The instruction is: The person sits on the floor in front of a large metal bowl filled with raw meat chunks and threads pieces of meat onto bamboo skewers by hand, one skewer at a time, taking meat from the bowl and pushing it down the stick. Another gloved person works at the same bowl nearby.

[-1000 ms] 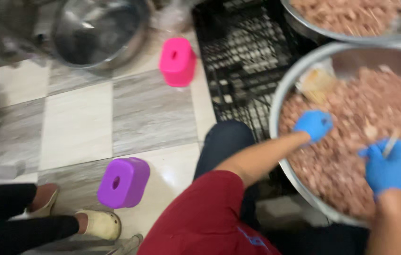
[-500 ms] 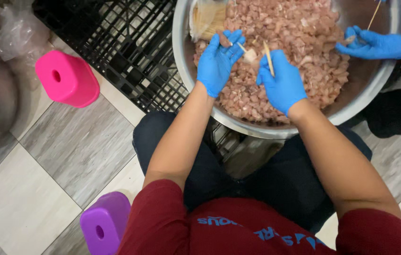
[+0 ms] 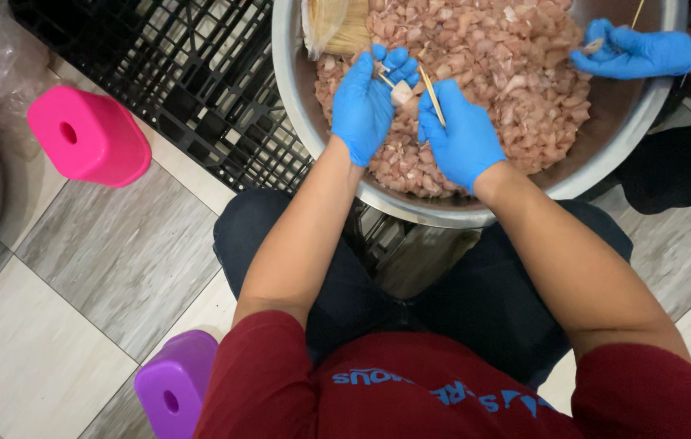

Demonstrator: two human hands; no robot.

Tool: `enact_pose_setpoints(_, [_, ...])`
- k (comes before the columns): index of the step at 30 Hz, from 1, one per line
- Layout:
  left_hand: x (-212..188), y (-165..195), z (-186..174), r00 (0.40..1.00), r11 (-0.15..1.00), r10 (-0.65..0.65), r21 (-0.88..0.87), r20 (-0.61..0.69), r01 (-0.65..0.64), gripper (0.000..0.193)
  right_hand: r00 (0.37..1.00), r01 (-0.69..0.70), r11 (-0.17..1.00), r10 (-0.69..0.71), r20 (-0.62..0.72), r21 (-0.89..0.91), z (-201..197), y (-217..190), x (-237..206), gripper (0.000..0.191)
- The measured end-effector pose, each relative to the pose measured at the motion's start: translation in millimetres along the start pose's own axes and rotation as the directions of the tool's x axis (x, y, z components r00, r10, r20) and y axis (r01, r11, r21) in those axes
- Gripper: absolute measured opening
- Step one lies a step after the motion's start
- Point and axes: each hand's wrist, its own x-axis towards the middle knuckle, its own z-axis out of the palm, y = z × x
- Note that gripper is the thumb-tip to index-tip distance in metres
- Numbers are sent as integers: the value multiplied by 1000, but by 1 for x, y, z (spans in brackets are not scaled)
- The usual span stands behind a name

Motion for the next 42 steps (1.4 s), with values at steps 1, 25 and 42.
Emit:
enact_pose_setpoints(1, [-1, -2, 1, 1000, 1000, 4, 3, -22, -4, 27, 1000, -10, 1000, 10, -7, 1, 1, 0, 0, 11])
enact_pose_setpoints(25, [-20, -27, 10, 984, 994, 100, 57, -146, -92, 23, 991, 10, 996, 3, -134, 94, 30, 13, 0, 9])
enact_pose_setpoints(42, [-9, -22, -8, 997, 1000, 20, 21, -70, -19, 37, 989, 41, 996, -28, -147, 85, 42, 24, 6, 13])
